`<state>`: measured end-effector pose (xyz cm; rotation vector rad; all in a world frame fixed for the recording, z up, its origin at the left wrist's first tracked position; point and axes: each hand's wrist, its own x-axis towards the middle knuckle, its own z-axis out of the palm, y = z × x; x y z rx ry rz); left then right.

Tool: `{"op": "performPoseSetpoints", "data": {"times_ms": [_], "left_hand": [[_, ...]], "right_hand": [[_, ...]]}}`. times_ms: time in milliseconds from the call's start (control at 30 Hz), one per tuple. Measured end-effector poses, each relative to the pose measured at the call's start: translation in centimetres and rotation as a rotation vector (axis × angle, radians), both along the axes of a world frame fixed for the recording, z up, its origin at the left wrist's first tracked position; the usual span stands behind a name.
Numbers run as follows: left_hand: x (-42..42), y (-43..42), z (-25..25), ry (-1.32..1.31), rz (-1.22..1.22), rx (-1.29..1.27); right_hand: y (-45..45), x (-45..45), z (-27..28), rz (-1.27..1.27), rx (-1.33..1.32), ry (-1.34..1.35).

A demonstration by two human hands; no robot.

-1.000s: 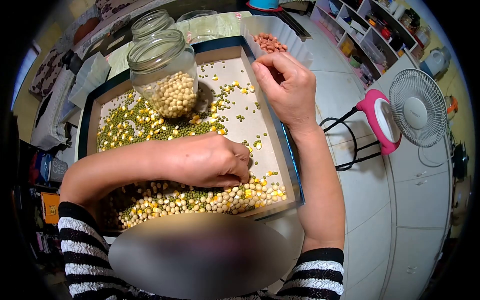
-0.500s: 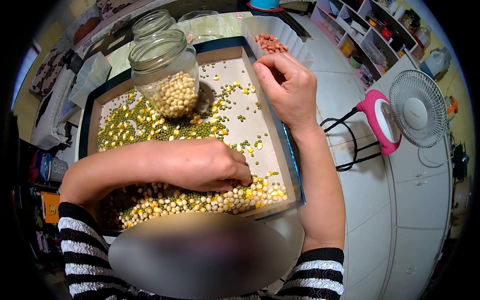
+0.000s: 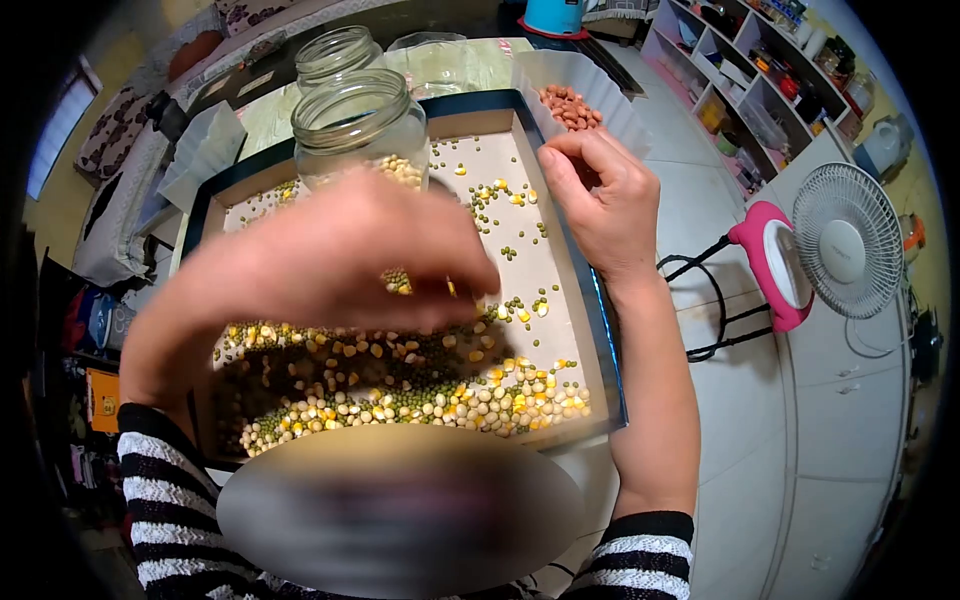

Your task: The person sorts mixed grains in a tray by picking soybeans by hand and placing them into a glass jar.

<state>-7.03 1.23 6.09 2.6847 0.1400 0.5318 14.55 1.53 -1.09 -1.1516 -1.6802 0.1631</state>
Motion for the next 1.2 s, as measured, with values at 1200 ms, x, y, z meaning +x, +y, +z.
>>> {"op": "performPoseSetpoints", "data": {"times_ms": [1200], "left_hand": [[4.8, -2.2, -7.2, 0.202, -0.156, -0.298]], "right_hand": [[0.4, -0.2, -0.2, -0.016, 0.122, 0.011]]}}
